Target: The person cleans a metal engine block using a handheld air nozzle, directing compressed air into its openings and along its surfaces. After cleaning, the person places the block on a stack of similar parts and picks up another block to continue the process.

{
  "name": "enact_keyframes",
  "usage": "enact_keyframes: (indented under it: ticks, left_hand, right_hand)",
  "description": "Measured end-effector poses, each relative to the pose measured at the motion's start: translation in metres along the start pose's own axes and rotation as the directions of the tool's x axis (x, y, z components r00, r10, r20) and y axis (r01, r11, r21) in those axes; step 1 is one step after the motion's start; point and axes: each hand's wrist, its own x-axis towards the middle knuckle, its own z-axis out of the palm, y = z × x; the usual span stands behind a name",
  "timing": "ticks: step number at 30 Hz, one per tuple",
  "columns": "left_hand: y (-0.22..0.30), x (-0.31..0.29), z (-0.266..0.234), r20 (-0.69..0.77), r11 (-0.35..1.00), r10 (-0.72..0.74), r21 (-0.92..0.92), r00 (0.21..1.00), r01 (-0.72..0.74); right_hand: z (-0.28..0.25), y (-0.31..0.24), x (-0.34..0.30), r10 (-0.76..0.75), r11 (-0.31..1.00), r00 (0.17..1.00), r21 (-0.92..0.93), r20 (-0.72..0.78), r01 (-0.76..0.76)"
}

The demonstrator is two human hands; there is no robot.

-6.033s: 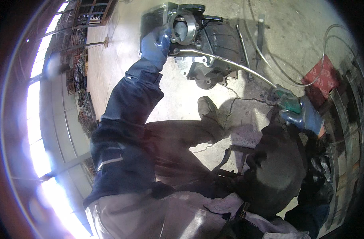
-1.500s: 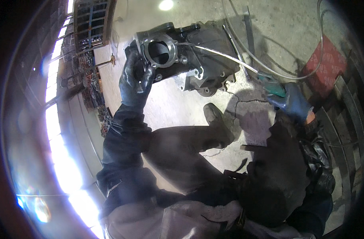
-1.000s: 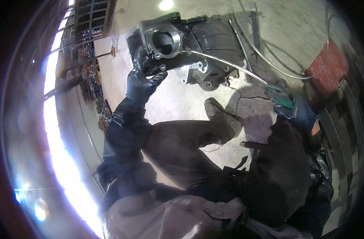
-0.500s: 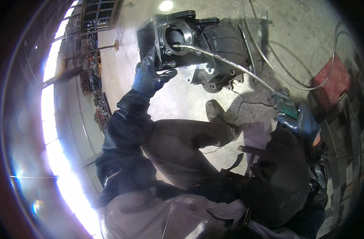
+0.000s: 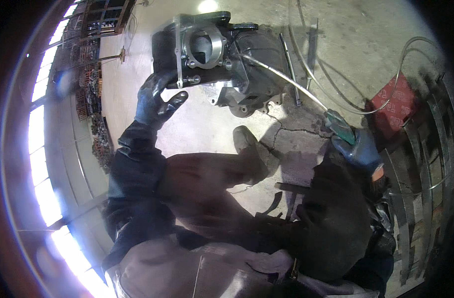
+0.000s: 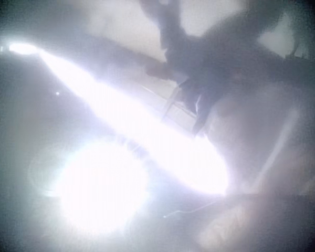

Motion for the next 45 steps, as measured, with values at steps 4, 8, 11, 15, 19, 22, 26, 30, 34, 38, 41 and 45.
enact_keyframes:
  ticks: [4, 8, 11, 15, 19, 22, 26, 30, 34, 38, 41, 45]
  left_hand:
    - [-0.011, -0.01, 0.003, -0.162, 0.986, 0.095, 0.15, 0.982, -0.071]
    - [-0.035, -0.023, 0.005, -0.312, 0.994, -0.046, -0.108, 0.949, 0.013]
    - [-0.053, -0.03, 0.014, -0.341, 0.972, -0.201, -0.183, 0.918, 0.145]
    - [-0.062, -0.032, 0.029, -0.289, 0.922, -0.33, -0.303, 0.899, 0.241]
    - [-0.069, -0.016, 0.044, -0.184, 0.643, -0.585, -0.699, 0.79, 0.314]
    - [-0.083, -0.003, 0.045, 0.029, 0.323, -0.671, -0.888, 0.741, 0.327]
    - [-0.095, 0.0, 0.042, -0.025, 0.365, -0.652, -0.887, 0.758, 0.284]
    - [-0.095, -0.007, 0.033, -0.046, 0.368, -0.598, -0.902, 0.8, 0.224]
    - [-0.094, -0.016, 0.021, 0.059, 0.269, -0.598, -0.925, 0.8, 0.269]
    - [-0.091, -0.03, 0.008, 0.16, 0.21, -0.621, -0.909, 0.767, 0.36]
    - [-0.081, -0.049, -0.007, 0.254, 0.123, -0.628, -0.901, 0.736, 0.416]
    - [-0.057, -0.091, -0.046, 0.379, 0.023, -0.644, -0.859, 0.665, 0.511]
  right_hand:
    - [-0.002, -0.007, -0.006, 0.039, 0.999, 0.994, -0.021, 0.098, -0.037]
    - [-0.007, -0.012, -0.015, 0.088, 0.996, 0.989, 0.009, 0.115, -0.09]
    - [-0.005, -0.001, -0.016, -0.056, 0.998, 0.998, 0.038, 0.023, 0.055]
    - [-0.003, 0.032, -0.014, -0.119, 0.986, 0.979, -0.131, -0.164, 0.098]
    - [-0.022, 0.067, -0.011, 0.084, 0.989, 0.896, 0.146, -0.437, -0.021]
    - [-0.043, 0.087, -0.003, 0.388, 0.861, 0.802, 0.488, -0.455, -0.14]
    - [-0.067, 0.11, 0.027, 0.322, 0.935, 0.715, 0.328, -0.62, -0.137]
    - [-0.088, 0.133, 0.061, 0.323, 0.946, 0.716, 0.245, -0.619, -0.214]
    - [-0.11, 0.147, 0.068, 0.328, 0.94, 0.741, 0.12, -0.586, -0.321]
    - [-0.137, 0.149, 0.065, 0.332, 0.888, 0.819, -0.138, -0.467, -0.439]
    - [-0.153, 0.127, 0.062, 0.501, 0.388, 0.813, -0.763, -0.296, -0.517]
    - [-0.164, 0.026, 0.05, 0.191, 0.466, 0.945, -0.823, -0.267, -0.326]
